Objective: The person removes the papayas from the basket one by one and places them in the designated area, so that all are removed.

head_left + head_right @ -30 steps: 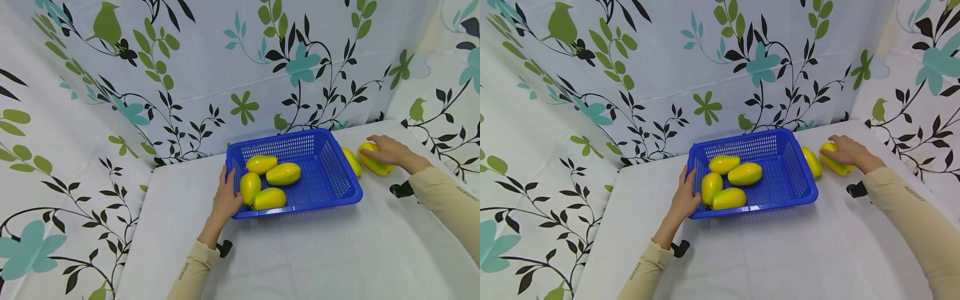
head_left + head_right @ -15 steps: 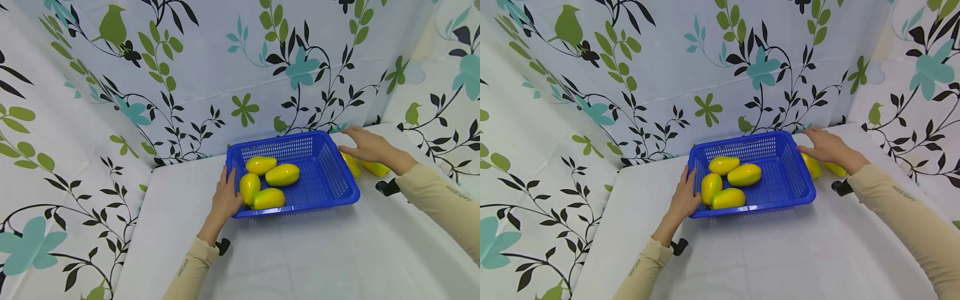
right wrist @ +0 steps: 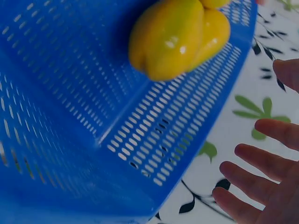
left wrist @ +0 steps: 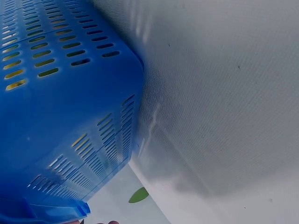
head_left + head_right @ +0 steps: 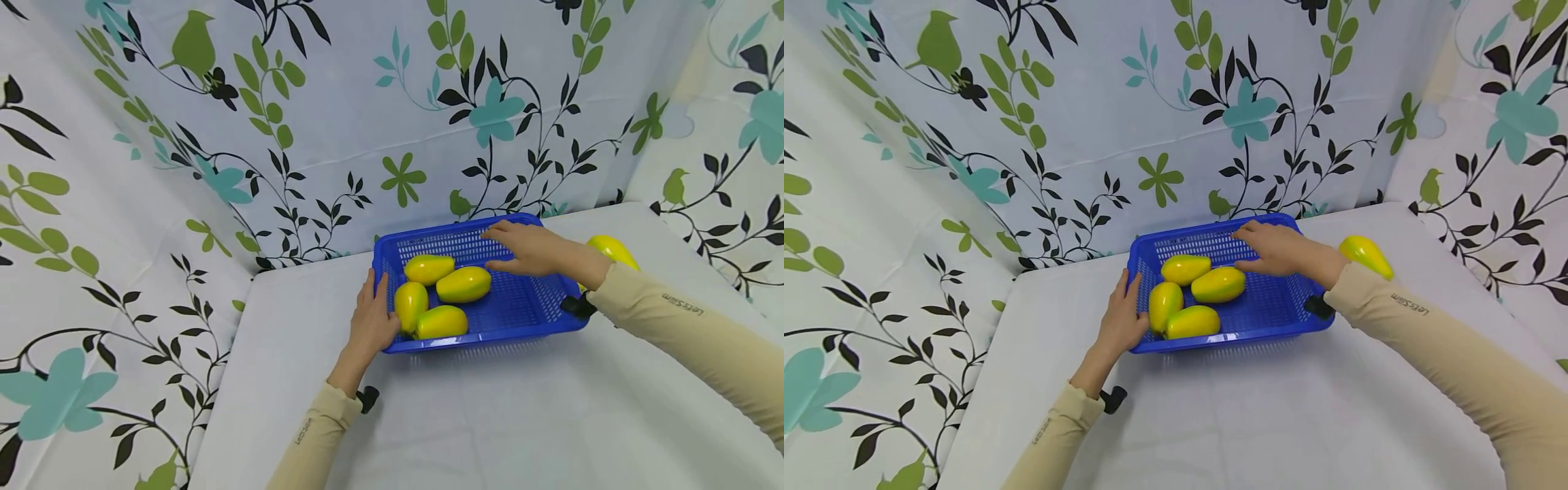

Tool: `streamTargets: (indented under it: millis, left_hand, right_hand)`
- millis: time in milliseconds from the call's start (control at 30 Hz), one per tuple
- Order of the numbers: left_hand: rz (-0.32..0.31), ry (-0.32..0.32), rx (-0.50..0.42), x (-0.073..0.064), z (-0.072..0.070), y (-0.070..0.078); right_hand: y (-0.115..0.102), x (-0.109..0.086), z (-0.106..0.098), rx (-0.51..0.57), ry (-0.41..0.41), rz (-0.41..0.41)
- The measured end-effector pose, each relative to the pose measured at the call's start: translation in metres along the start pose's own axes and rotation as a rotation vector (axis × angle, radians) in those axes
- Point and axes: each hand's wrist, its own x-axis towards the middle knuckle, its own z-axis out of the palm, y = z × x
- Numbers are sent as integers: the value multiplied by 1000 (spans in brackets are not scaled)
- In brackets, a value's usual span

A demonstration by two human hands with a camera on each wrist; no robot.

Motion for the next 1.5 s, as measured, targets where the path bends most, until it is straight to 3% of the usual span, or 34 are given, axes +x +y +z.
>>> streamTargets:
  millis: [200, 633, 867, 1500]
  left_hand:
    - [-7, -6, -5, 2, 1, -1]
    - [-29, -16, -12, 2, 0, -2]
    - [-29, -18, -19, 0, -2, -2]
    - [-40, -37, -37, 1, -1, -1]
  right_hand:
    - [-12, 17, 15, -61, -98, -50]
    - [-23, 37, 35, 13, -146, -81]
    - [-21, 44, 44, -17, -189, -66]
    - [-18, 57, 57, 39, -244, -22]
